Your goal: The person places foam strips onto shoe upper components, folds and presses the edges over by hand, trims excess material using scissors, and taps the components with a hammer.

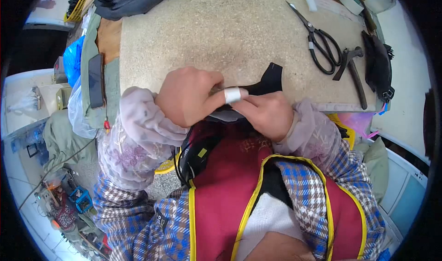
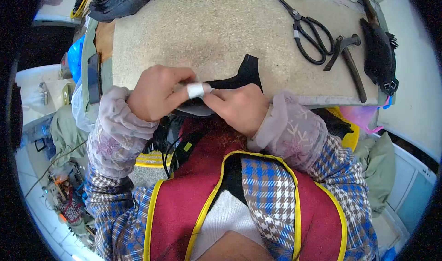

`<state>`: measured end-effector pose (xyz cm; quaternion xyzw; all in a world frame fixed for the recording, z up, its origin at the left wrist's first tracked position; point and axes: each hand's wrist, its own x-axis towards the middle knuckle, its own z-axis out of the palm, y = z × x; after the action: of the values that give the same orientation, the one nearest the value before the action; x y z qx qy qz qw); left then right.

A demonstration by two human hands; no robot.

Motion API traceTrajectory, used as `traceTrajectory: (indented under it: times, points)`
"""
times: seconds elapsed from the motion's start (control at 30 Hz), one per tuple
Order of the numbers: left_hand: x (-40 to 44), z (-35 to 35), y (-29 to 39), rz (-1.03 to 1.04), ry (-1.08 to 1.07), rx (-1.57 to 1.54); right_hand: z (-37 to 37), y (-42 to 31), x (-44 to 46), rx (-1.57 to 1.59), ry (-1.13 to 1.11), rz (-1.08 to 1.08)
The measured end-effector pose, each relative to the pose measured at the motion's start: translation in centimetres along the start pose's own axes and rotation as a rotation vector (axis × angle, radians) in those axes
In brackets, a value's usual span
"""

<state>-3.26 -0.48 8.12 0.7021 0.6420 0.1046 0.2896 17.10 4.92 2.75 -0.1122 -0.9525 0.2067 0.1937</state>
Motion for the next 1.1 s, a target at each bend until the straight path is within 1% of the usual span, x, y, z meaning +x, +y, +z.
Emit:
traceTrajectory:
  times: [0.03, 0.1, 0.13, 0.17, 0.2, 0.3, 0.4, 0.43, 0.53, 0.57, 0.67, 0.73, 0.77, 0.87, 0.93, 0.97, 1.03, 1.1]
  points:
    - [-0.2, 0.6, -0.8, 0.058, 0.037, 0.026, 0.1, -0.2, 0.1, -0.009, -0.022, 0.054]
    - [-0.9, 0.4, -0.6, 0.003, -0.003, 0.113, -0.1, -0.8, 0.5, -0.028, -0.068, 0.16]
    - [-1.2, 0.3, -0.5, -0.022, -0.022, 0.157, -0.1, -0.9, 0.7, 0.011, -0.038, 0.166]
    - [-1.4, 0.5, -0.4, -0.056, -0.063, 0.121, -0.2, -0.8, 0.9, 0.049, -0.006, 0.171]
    - [-1.6, 0.9, -0.5, -0.075, -0.022, 0.147, -0.3, -0.8, 1.1, 0.088, 0.027, 0.176]
    - [-2.2, 2.0, -0.8, -0.116, 0.076, 0.198, -0.8, -1.7, 1.9, 0.055, -0.013, 0.148]
    - [-2.2, 2.6, -0.7, -0.139, 0.128, 0.195, 0.8, -2.3, 2.0, -0.086, 0.104, 0.054]
    - [-2.3, 2.8, -0.6, -0.156, 0.141, 0.2, 0.7, -2.5, 1.9, -0.096, 0.051, 0.053]
    - [-2.6, 2.9, -0.4, -0.19, 0.151, 0.22, 1.0, -2.4, 2.0, -0.054, 0.091, -0.011]
    - [-2.7, 2.8, -0.3, -0.193, 0.148, 0.229, 0.9, -2.4, 1.9, -0.051, 0.052, -0.015]
    - [-2.9, 2.3, -0.8, -0.127, 0.132, 0.33, 0.7, -2.8, 1.8, -0.058, -0.041, 0.0]
    - [-2.7, 1.7, -1.4, -0.147, 0.046, 0.307, 0.8, -3.2, 1.9, -0.078, -0.073, 0.039]
    - [-2.6, 1.4, -1.7, -0.157, 0.005, 0.297, 0.8, -3.2, 2.0, -0.07, -0.063, 0.019]
    - [-2.4, 1.0, -2.6, -0.129, -0.03, 0.248, 1.0, -3.1, 2.3, -0.049, -0.028, -0.038]
    - [-2.7, 0.9, -2.5, -0.151, -0.028, 0.256, 1.2, -3.0, 2.3, -0.045, -0.005, -0.07]
    - [-2.8, 0.9, -2.4, -0.162, -0.029, 0.259, 1.1, -3.2, 2.3, -0.053, -0.051, -0.05]
    - [-3.3, 1.3, -3.4, -0.082, 0.03, 0.165, 0.7, -3.7, 2.6, -0.074, -0.143, -0.014]
    - [-3.7, 1.7, -4.2, -0.016, 0.116, 0.104, 0.8, -3.9, 2.8, -0.049, -0.164, -0.013]
